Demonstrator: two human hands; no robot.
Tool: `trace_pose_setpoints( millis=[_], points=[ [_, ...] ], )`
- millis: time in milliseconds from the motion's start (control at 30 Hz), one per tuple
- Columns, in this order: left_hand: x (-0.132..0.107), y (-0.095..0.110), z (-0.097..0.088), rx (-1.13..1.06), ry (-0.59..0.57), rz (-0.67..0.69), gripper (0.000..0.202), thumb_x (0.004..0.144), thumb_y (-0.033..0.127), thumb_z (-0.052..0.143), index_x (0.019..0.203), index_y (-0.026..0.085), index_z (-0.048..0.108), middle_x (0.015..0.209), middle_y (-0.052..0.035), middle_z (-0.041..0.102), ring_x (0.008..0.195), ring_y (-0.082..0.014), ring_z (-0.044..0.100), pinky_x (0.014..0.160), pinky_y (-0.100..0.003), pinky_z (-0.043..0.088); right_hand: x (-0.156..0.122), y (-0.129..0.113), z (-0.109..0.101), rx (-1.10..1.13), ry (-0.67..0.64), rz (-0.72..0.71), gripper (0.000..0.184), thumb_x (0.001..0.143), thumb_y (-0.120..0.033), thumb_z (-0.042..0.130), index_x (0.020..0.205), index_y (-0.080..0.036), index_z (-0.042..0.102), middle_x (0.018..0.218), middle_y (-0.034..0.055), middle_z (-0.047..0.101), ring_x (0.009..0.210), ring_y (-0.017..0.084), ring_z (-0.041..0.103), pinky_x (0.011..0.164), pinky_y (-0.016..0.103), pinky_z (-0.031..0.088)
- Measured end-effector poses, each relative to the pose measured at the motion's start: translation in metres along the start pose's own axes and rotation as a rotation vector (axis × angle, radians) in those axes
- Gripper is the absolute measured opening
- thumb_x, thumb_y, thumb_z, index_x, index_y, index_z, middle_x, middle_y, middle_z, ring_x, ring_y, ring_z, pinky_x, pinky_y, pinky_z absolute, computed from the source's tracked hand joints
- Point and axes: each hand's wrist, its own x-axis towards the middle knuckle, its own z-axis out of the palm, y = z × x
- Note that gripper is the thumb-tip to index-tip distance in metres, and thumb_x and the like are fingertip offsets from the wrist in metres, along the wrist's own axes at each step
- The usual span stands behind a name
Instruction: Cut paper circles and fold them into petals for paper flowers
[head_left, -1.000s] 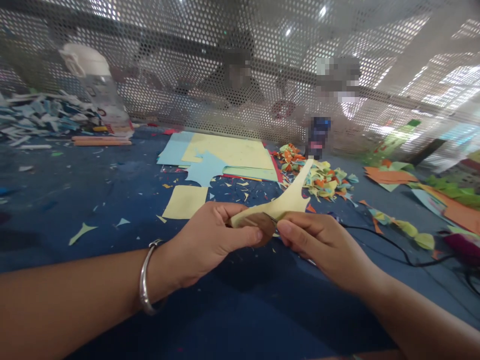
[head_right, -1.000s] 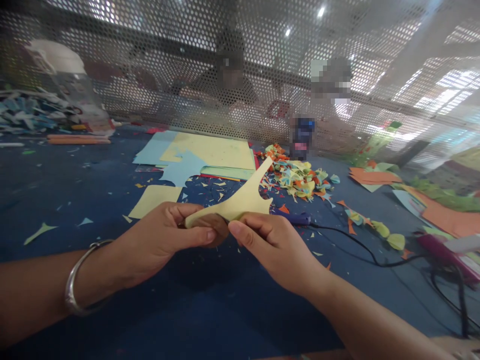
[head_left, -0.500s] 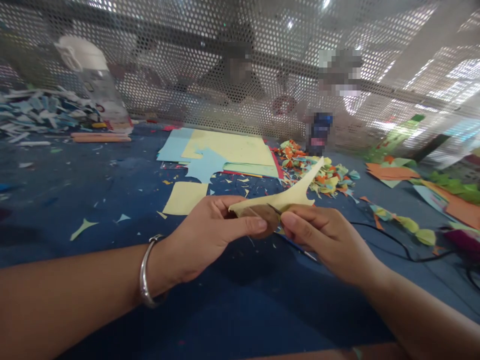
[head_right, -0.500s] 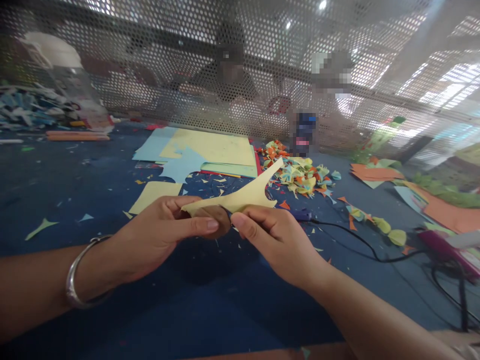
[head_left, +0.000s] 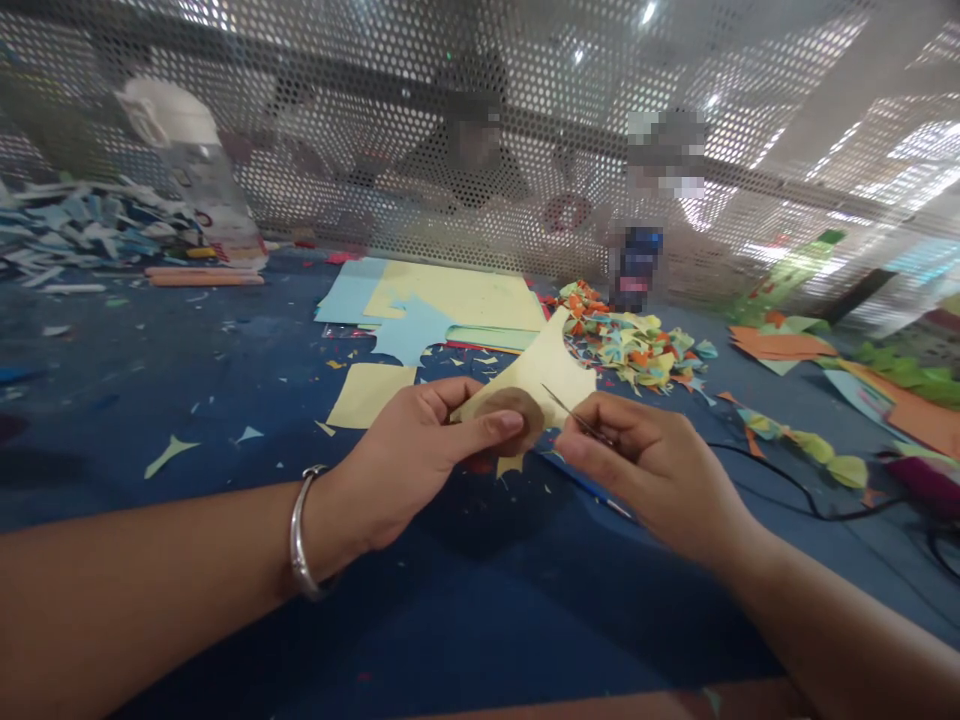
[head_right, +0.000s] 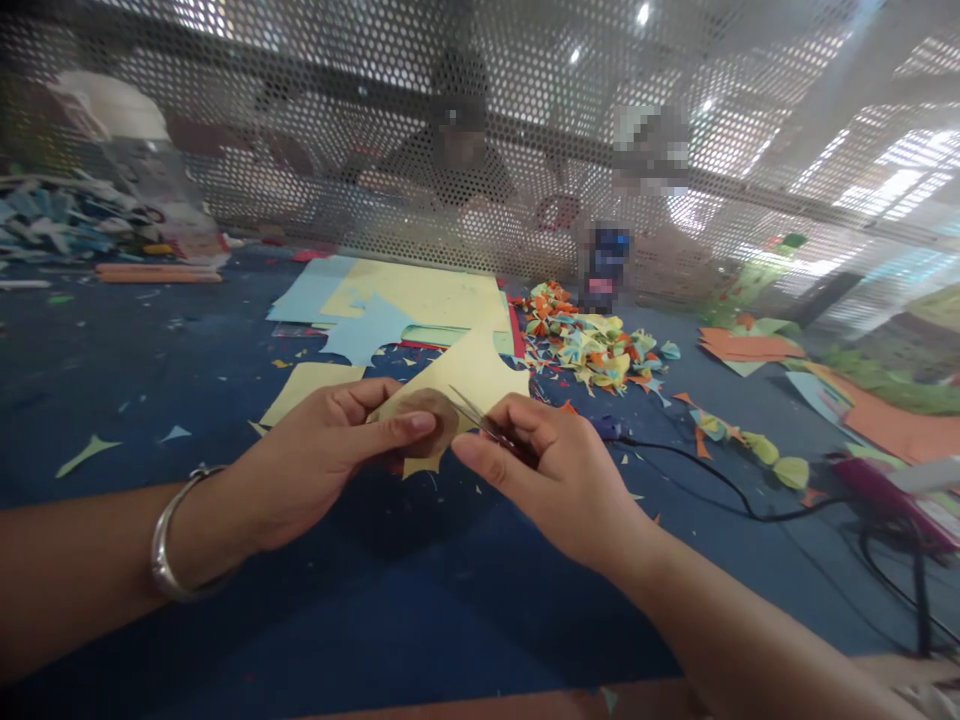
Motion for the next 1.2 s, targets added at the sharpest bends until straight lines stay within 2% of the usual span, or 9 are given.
trace_pose_setpoints(
  millis=[100, 200, 600, 733, 900, 1033, 1200],
  points=[
    [-0.0005, -0.0007, 0.0003, 0.024, -0.056, 0.003, 0.025, 0.078, 0.037, 0.084, 0.084, 0.015, 0.074, 0.074, 0.0016, 0.07, 0.066, -0.0085, 0.058, 0.061, -0.019, 0.043, 0.0004, -0.0001, 0.0041, -0.036, 0.023, -0.019, 0.027, 0.091, -0.041, 0.069, 0.08, -0.018, 0.061, 0.063, -0.0057, 0.046, 0.054, 0.008, 0.034, 0.048, 0.023, 0.027],
    [-0.0009, -0.0015, 0.0008, 0.054, -0.064, -0.009, 0.027, 0.08, 0.039, 0.083, 0.087, 0.015, 0.075, 0.078, -0.0001, 0.073, 0.07, -0.0094, 0.061, 0.064, -0.019, 0.044, 0.0008, 0.0009, 0.0069, -0.028, 0.028, -0.038, 0.023, 0.092, -0.039, 0.068, 0.083, -0.017, 0.065, 0.064, -0.0047, 0.049, 0.055, 0.009, 0.037, 0.05, 0.023, 0.03],
    [-0.0007, -0.003, -0.0016, 0.149, -0.065, 0.058, 0.024, 0.078, 0.036, 0.083, 0.081, 0.015, 0.072, 0.076, 0.0004, 0.069, 0.07, -0.0108, 0.057, 0.064, -0.021, 0.043, 0.0017, 0.003, 0.0073, 0.098, -0.019, 0.045, 0.028, 0.091, -0.044, 0.067, 0.084, -0.017, 0.066, 0.067, -0.0019, 0.05, 0.06, 0.011, 0.041, 0.054, 0.024, 0.035],
    [-0.0009, -0.0047, -0.0022, 0.199, -0.045, 0.072, 0.025, 0.077, 0.037, 0.083, 0.078, 0.016, 0.07, 0.072, 0.0011, 0.067, 0.066, -0.0106, 0.054, 0.063, -0.022, 0.04, 0.0023, 0.002, 0.0076, 0.096, -0.017, 0.042, 0.028, 0.091, -0.044, 0.067, 0.083, -0.017, 0.066, 0.066, -0.0016, 0.051, 0.06, 0.012, 0.042, 0.054, 0.024, 0.036],
    [-0.0012, -0.0065, -0.0033, 0.269, -0.073, 0.084, 0.028, 0.076, 0.04, 0.083, 0.074, 0.016, 0.069, 0.068, 0.0018, 0.064, 0.064, -0.0106, 0.052, 0.06, -0.022, 0.037, 0.0044, 0.0, 0.0091, 0.059, -0.005, 0.023, 0.029, 0.091, -0.044, 0.065, 0.079, -0.017, 0.063, 0.066, -0.0022, 0.048, 0.06, 0.012, 0.04, 0.053, 0.024, 0.035],
    [-0.0035, -0.0056, -0.0015, 0.276, -0.077, 0.082, 0.028, 0.08, 0.043, 0.08, 0.077, 0.016, 0.071, 0.07, 0.001, 0.065, 0.067, -0.0116, 0.055, 0.062, -0.021, 0.042, 0.0035, -0.0004, 0.0092, 0.033, 0.002, 0.002, 0.031, 0.092, -0.043, 0.063, 0.074, -0.018, 0.057, 0.063, -0.0042, 0.041, 0.058, 0.011, 0.035, 0.051, 0.024, 0.032],
    [-0.0048, -0.0045, 0.0017, 0.225, -0.059, 0.067, 0.033, 0.089, 0.05, 0.068, 0.087, 0.018, 0.078, 0.082, -0.0047, 0.076, 0.077, -0.0174, 0.066, 0.065, -0.023, 0.052, 0.0026, -0.0021, 0.0079, 0.006, 0.013, -0.005, 0.033, 0.09, -0.043, 0.065, 0.07, -0.02, 0.054, 0.061, -0.0053, 0.038, 0.055, 0.01, 0.032, 0.049, 0.023, 0.031]
  ],
)
